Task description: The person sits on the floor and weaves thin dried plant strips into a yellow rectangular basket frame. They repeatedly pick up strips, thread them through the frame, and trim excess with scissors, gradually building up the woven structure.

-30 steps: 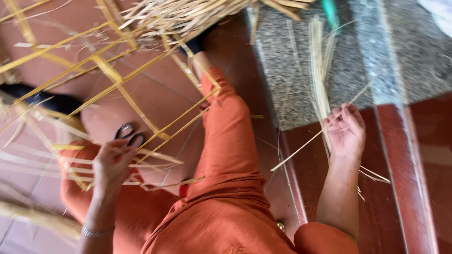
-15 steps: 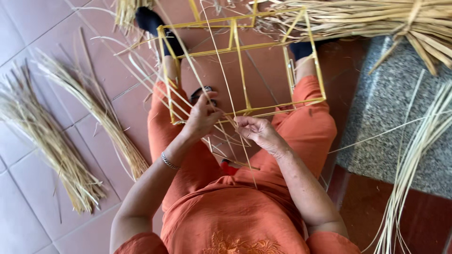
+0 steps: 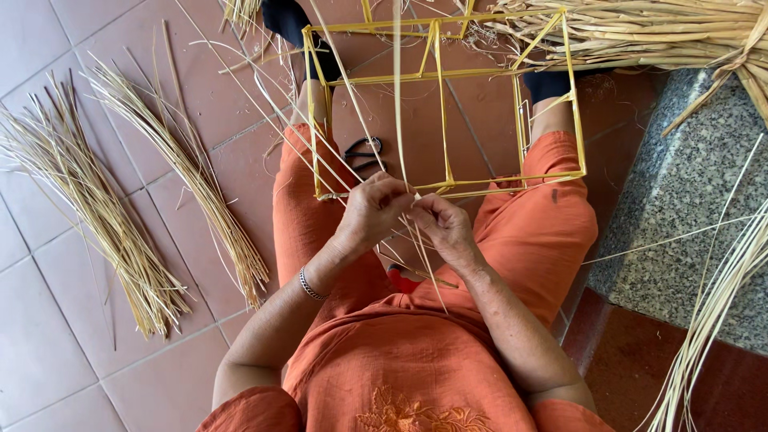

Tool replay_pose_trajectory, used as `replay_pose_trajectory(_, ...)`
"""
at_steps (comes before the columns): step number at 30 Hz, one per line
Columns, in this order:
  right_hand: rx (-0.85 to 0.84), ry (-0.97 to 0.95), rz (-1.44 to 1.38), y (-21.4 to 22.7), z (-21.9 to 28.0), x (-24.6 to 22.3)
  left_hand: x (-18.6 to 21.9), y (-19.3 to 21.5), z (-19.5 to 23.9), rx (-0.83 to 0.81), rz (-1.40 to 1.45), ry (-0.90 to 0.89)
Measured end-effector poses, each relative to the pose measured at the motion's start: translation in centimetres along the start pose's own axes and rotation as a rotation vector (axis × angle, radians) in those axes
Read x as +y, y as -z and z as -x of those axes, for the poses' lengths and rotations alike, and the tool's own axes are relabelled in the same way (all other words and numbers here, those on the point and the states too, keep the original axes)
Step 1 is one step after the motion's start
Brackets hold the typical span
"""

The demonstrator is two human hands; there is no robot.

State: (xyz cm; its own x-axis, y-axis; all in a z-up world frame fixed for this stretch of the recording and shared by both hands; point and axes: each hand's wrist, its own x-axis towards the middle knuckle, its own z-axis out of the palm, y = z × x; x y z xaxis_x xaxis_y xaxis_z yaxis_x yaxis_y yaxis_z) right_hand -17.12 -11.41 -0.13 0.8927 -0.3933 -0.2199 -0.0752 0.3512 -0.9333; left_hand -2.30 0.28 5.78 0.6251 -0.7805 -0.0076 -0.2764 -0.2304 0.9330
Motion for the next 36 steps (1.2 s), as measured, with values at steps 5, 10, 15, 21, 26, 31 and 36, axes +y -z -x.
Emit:
replay_pose_trajectory(5,0.066,-0.071,-0.132,1.2,-0.1,1.1,5.6,6.2,-0.5,0.063,0.258,0.018)
replay_pose_trajectory(10,0.093,-0.068,0.108,2.2,-0.2,2.9,11.7,12.3,1.6,0.369,0.267,-0.291)
replay_pose_trajectory(15,0.098,-0.084,0.195,2.1,0.3,3.0,10.0,9.6,-2.2,0.287,-0.059,-0.236)
replay_pose_trajectory(21,0.089,-0.033,0.287,2.2,1.8,1.3,2.6,2.3,-5.8,0.072,-0.076,-0.042)
replay_pose_trajectory(26,0.060,-0.085,0.160,2.9,2.1,0.9,-0.9,0.7,-5.5,-0.148,-0.087,0.181)
replay_pose_trajectory(31,-0.004,-0.072,-0.030,3.0,1.3,-0.8,-1.8,0.5,-4.9,-0.219,0.030,0.204)
replay_pose_trajectory(36,0.018,-0.086,-0.169,2.5,-0.8,-4.3,-2.4,0.9,-4.7,-0.262,-0.010,0.184)
